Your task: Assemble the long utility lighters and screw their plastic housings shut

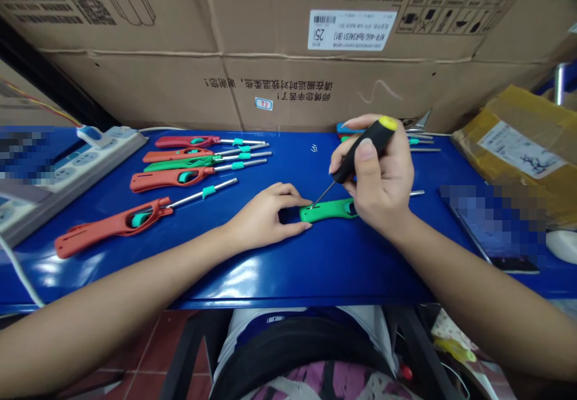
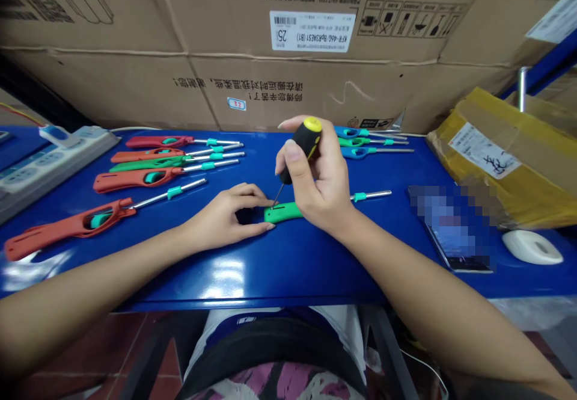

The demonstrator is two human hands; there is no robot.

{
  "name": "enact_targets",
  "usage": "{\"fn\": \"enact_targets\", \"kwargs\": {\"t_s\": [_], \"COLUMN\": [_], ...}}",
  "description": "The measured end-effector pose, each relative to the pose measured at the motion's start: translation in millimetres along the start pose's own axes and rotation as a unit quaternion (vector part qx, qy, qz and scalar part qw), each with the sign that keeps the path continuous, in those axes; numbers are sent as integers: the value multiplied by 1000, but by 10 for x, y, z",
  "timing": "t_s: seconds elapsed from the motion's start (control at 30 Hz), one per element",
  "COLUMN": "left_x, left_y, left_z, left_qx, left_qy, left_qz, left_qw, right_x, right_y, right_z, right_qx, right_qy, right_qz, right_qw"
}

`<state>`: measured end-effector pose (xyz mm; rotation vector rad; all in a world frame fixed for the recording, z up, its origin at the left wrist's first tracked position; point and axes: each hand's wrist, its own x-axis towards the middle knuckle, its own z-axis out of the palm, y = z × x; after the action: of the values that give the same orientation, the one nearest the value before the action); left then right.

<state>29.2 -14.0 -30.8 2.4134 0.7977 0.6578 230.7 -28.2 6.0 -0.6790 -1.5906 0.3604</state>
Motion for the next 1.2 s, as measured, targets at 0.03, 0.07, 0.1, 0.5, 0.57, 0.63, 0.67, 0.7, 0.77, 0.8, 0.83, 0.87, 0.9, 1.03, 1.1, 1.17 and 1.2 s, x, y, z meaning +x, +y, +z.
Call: {"fn": "enact_targets", "kwargs": {"t_s": [0.03, 0.07, 0.1, 0.5, 0.57, 0.63, 0.67, 0.7, 0.77, 0.8, 0.83, 0.87, 0.9, 1.03, 1.1, 1.17, 1.2], "left_x": [7, 15, 27, 213, 189, 166, 159, 155, 156, 159, 161, 163, 164, 158, 155, 154, 154], "left_y": [19, 41, 63, 167, 125, 81, 63, 47, 24, 17, 12, 9, 7, 0, -4, -5, -4], "left_z": [3, 6, 8, 33, 48, 59, 63, 66, 71, 73, 75, 77, 79, 87, 89, 91, 91], "left_qx": [3, 10, 18, 45, 25, 19, 20, 21, 21, 20, 19, 19, 18, 16, 16, 18, 19], "left_qy": [-2, -6, -11, -61, -45, -36, -33, -32, -28, -26, -24, -24, -24, -21, -19, -16, -15], "left_qz": [-8, -17, -25, -20, -2, 19, 29, 38, 51, 55, 58, 61, 64, 73, 75, 79, 81], "left_qw": [1000, 1000, 999, 997, 999, 999, 999, 999, 998, 998, 998, 998, 997, 997, 997, 997, 996], "right_x": [14, 31, 49, 118, 137, 160, 168, 172, 165, 155, 141, 126, 111, 70, 58, 45, 37], "right_y": [-7, -14, -22, -13, -9, -15, -20, -25, -32, -32, -30, -25, -19, 6, 13, 17, 19], "right_z": [-21, -43, -66, -189, -197, -205, -207, -206, -192, -181, -168, -153, -140, -104, -97, -93, -93], "right_qx": [-1, 0, 3, 11, 15, 18, 21, 24, 32, 35, 37, 38, 37, 32, 30, 28, 26], "right_qy": [0, 2, 6, -33, -32, -23, -17, -13, -9, -12, -17, -23, -29, -37, -39, -42, -46], "right_qz": [-3, -5, -5, 24, 37, 50, 54, 56, 56, 57, 57, 56, 55, 49, 53, 54, 53], "right_qw": [1000, 1000, 1000, 999, 999, 998, 998, 998, 998, 998, 998, 997, 997, 998, 997, 997, 997]}}
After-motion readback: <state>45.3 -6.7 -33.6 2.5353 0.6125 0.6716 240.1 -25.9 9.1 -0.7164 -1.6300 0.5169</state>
